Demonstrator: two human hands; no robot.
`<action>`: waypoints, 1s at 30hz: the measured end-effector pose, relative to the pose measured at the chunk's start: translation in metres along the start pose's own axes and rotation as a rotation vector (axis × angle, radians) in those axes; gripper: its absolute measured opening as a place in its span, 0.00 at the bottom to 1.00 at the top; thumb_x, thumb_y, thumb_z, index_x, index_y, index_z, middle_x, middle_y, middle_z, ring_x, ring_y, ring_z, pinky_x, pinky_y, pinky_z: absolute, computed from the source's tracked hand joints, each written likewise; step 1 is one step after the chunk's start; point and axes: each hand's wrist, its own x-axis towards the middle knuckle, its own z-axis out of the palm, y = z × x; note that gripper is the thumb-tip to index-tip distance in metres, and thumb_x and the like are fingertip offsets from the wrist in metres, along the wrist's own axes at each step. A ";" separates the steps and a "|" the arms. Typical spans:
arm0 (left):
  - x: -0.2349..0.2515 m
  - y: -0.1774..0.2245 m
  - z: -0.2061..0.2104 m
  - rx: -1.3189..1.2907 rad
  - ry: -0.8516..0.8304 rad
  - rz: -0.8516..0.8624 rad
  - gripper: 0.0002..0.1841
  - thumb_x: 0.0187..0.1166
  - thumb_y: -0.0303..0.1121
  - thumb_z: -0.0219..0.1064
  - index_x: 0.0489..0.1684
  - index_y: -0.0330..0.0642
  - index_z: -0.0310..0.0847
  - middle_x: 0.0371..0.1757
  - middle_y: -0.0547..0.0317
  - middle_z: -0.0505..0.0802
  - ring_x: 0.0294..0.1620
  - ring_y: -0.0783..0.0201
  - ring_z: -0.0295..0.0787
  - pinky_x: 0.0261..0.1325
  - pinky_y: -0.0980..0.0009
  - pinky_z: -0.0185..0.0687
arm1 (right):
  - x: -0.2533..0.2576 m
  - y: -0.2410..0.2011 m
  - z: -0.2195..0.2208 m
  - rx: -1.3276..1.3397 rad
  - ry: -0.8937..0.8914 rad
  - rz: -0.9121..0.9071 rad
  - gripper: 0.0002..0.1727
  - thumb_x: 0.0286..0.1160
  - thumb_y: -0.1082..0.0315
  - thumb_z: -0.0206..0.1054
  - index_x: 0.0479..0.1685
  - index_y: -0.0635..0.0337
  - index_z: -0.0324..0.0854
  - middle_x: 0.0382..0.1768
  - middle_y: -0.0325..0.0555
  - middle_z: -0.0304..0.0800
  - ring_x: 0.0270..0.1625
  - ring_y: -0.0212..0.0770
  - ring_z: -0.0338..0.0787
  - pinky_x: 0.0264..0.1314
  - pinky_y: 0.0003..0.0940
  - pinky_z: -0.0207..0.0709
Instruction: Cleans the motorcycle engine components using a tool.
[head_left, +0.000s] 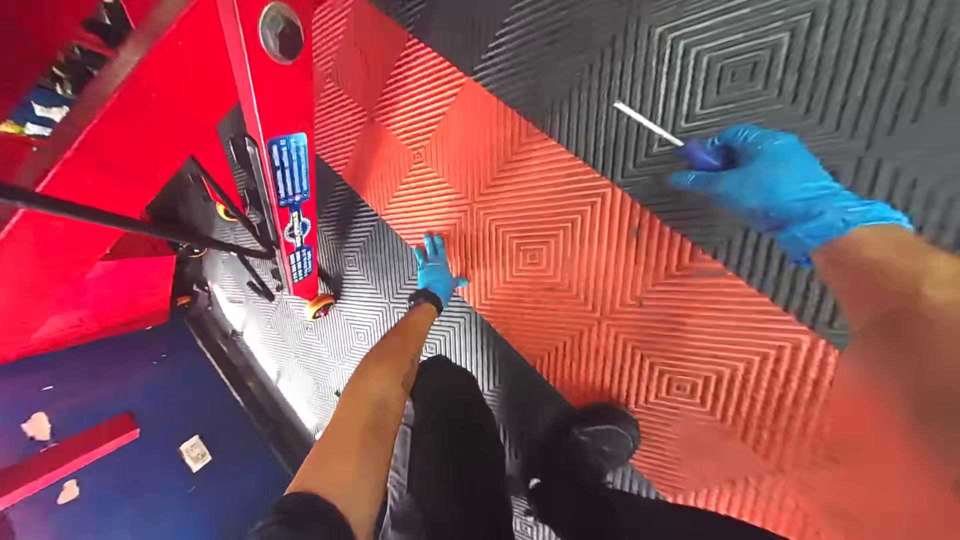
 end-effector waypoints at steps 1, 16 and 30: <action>-0.001 -0.001 0.003 0.006 0.003 -0.003 0.73 0.53 0.56 0.87 0.97 0.42 0.31 0.97 0.43 0.35 0.96 0.33 0.32 0.90 0.41 0.53 | 0.011 0.001 0.004 -0.005 0.049 0.019 0.22 0.79 0.63 0.73 0.62 0.72 0.77 0.52 0.78 0.84 0.56 0.78 0.84 0.57 0.80 0.71; 0.144 -0.045 -0.176 -0.188 0.456 -0.118 0.22 0.88 0.41 0.60 0.72 0.35 0.80 0.63 0.40 0.91 0.66 0.46 0.88 0.74 0.48 0.79 | 0.083 0.033 0.072 -0.328 0.485 0.097 0.36 0.90 0.41 0.41 0.67 0.70 0.70 0.61 0.83 0.75 0.69 0.86 0.73 0.61 0.81 0.66; 0.261 -0.054 -0.209 -0.272 0.548 -0.020 0.17 0.86 0.26 0.58 0.69 0.40 0.82 0.68 0.44 0.88 0.67 0.53 0.87 0.74 0.57 0.80 | 0.090 0.049 0.085 -0.398 0.540 0.134 0.33 0.89 0.41 0.46 0.67 0.63 0.72 0.59 0.77 0.78 0.69 0.82 0.74 0.67 0.75 0.64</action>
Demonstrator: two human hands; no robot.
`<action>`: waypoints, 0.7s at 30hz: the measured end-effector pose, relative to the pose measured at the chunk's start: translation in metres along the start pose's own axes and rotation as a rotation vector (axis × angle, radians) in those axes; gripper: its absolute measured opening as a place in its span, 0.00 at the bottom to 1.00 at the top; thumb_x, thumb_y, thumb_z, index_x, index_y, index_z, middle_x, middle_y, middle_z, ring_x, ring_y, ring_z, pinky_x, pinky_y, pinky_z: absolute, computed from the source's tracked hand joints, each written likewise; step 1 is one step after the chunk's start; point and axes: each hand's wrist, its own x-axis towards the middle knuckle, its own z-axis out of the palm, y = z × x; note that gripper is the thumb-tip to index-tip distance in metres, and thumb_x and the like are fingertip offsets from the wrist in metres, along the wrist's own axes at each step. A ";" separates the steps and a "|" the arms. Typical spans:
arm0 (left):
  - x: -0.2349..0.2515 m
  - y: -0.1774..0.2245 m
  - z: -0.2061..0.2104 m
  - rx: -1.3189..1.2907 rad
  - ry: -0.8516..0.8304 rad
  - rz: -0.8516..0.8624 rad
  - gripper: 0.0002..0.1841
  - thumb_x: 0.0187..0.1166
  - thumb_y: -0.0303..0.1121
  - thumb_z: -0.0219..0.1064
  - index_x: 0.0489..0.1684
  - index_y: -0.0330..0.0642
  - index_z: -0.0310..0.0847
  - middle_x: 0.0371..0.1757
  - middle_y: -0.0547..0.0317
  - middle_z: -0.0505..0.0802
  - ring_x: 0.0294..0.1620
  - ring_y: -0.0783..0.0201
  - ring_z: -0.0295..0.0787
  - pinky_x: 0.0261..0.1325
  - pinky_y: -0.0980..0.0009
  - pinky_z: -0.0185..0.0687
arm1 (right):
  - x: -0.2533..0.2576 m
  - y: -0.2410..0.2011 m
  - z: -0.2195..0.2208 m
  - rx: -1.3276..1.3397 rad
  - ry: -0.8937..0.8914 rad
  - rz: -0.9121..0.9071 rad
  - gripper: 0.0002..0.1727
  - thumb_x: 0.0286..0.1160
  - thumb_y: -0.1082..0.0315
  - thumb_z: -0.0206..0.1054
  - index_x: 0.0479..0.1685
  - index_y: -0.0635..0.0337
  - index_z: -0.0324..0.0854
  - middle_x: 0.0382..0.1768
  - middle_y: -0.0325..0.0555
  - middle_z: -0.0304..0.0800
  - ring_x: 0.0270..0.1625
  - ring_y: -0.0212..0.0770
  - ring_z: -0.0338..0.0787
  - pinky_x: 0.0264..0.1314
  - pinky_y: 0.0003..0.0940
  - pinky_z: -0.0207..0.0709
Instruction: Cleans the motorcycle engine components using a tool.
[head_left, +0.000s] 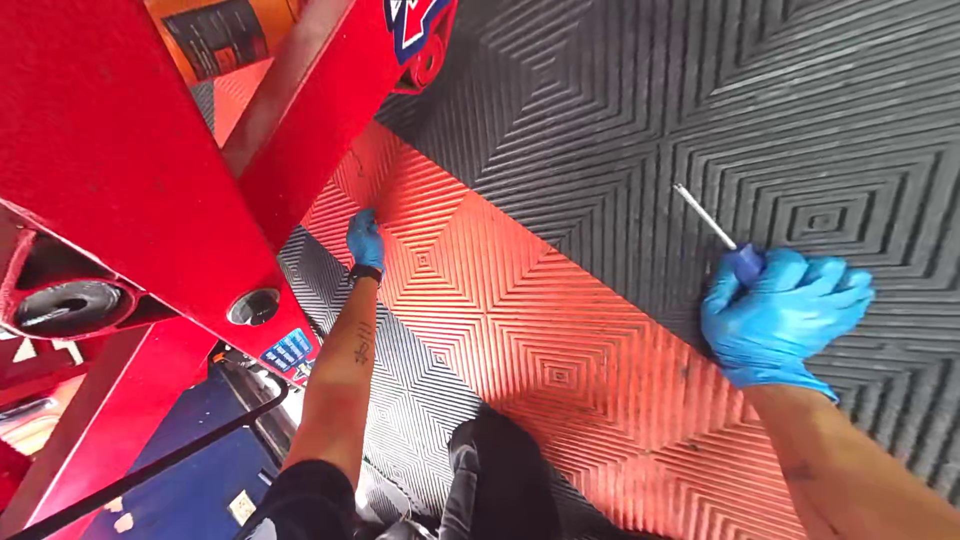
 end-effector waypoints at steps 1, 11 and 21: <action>0.001 0.000 -0.001 0.003 0.000 0.005 0.17 0.86 0.25 0.57 0.69 0.38 0.82 0.66 0.44 0.89 0.67 0.53 0.87 0.74 0.57 0.80 | 0.000 0.001 0.001 -0.003 0.003 -0.001 0.33 0.89 0.41 0.46 0.67 0.63 0.73 0.60 0.77 0.78 0.70 0.81 0.74 0.68 0.75 0.64; 0.007 -0.015 -0.004 -0.007 0.035 -0.034 0.17 0.82 0.29 0.66 0.67 0.39 0.82 0.63 0.44 0.90 0.64 0.51 0.88 0.72 0.54 0.82 | 0.000 0.001 0.002 -0.013 0.014 0.000 0.33 0.89 0.41 0.46 0.68 0.62 0.73 0.61 0.77 0.78 0.71 0.80 0.74 0.69 0.74 0.64; 0.003 -0.006 0.001 0.244 -0.022 0.020 0.19 0.91 0.35 0.48 0.64 0.34 0.80 0.70 0.35 0.83 0.72 0.39 0.81 0.73 0.44 0.78 | 0.002 -0.001 -0.002 -0.006 -0.012 0.005 0.34 0.87 0.40 0.46 0.70 0.63 0.73 0.64 0.79 0.77 0.72 0.82 0.73 0.69 0.76 0.64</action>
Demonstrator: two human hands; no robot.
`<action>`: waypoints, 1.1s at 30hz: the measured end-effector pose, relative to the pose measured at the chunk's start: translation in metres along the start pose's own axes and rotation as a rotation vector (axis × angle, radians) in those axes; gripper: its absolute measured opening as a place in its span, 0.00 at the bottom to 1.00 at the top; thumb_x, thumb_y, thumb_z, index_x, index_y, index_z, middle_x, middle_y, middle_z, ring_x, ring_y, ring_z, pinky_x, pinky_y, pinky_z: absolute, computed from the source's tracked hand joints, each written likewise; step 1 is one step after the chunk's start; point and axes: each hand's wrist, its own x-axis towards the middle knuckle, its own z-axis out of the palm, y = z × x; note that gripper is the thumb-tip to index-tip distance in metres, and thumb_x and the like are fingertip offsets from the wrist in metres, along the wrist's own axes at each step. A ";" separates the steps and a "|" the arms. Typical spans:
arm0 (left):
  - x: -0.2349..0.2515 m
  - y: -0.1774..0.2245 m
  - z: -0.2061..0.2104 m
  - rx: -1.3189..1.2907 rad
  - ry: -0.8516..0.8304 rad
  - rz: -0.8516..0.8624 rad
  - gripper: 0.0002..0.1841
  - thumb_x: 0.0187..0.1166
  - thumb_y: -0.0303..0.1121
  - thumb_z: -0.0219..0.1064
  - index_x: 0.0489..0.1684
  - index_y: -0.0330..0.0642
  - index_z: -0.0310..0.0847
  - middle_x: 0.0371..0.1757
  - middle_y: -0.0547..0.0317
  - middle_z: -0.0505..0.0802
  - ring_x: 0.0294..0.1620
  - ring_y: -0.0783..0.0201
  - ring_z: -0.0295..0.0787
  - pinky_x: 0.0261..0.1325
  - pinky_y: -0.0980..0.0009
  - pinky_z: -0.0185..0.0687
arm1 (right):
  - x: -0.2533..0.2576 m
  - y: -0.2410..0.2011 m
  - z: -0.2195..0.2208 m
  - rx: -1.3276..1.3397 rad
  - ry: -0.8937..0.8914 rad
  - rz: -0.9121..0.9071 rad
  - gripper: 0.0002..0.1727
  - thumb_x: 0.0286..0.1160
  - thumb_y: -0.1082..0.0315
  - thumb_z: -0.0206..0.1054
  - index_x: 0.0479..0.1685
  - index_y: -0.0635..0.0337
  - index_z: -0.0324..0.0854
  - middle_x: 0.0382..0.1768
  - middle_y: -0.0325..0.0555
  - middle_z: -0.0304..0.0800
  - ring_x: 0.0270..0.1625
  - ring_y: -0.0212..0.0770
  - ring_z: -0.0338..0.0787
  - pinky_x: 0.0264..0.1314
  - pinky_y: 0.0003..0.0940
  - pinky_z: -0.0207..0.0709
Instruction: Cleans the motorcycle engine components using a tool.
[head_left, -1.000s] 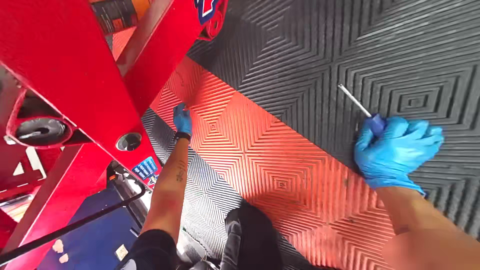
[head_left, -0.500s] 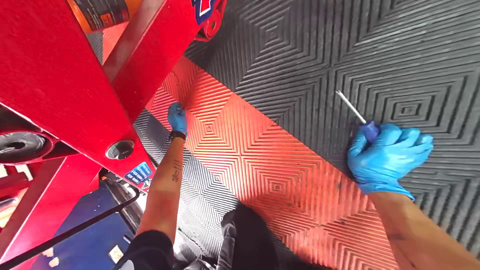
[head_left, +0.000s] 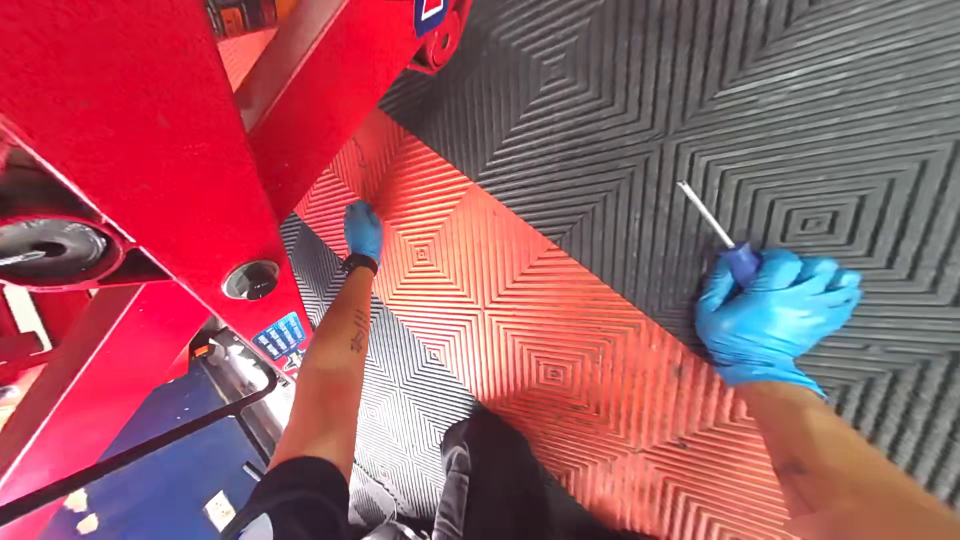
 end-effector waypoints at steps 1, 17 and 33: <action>-0.011 0.004 -0.001 -0.022 -0.011 -0.043 0.20 0.90 0.36 0.47 0.65 0.33 0.80 0.71 0.35 0.84 0.73 0.41 0.82 0.74 0.45 0.77 | 0.000 0.001 0.000 0.001 -0.011 0.003 0.34 0.87 0.40 0.46 0.71 0.63 0.72 0.65 0.79 0.76 0.73 0.82 0.72 0.69 0.77 0.63; -0.455 0.033 -0.128 -1.467 -0.668 -0.316 0.19 0.72 0.20 0.73 0.63 0.29 0.83 0.47 0.48 0.95 0.46 0.60 0.94 0.56 0.61 0.91 | 0.010 -0.042 -0.090 0.045 -0.332 -0.044 0.30 0.91 0.49 0.51 0.68 0.71 0.75 0.62 0.81 0.81 0.64 0.82 0.82 0.57 0.82 0.73; -0.589 -0.035 -0.214 -1.778 -0.328 -0.418 0.11 0.81 0.18 0.61 0.56 0.27 0.84 0.47 0.46 0.97 0.46 0.57 0.97 0.55 0.62 0.93 | -0.257 -0.214 -0.266 0.549 -0.744 -0.437 0.17 0.83 0.56 0.63 0.53 0.60 0.86 0.39 0.54 0.88 0.44 0.52 0.88 0.51 0.58 0.79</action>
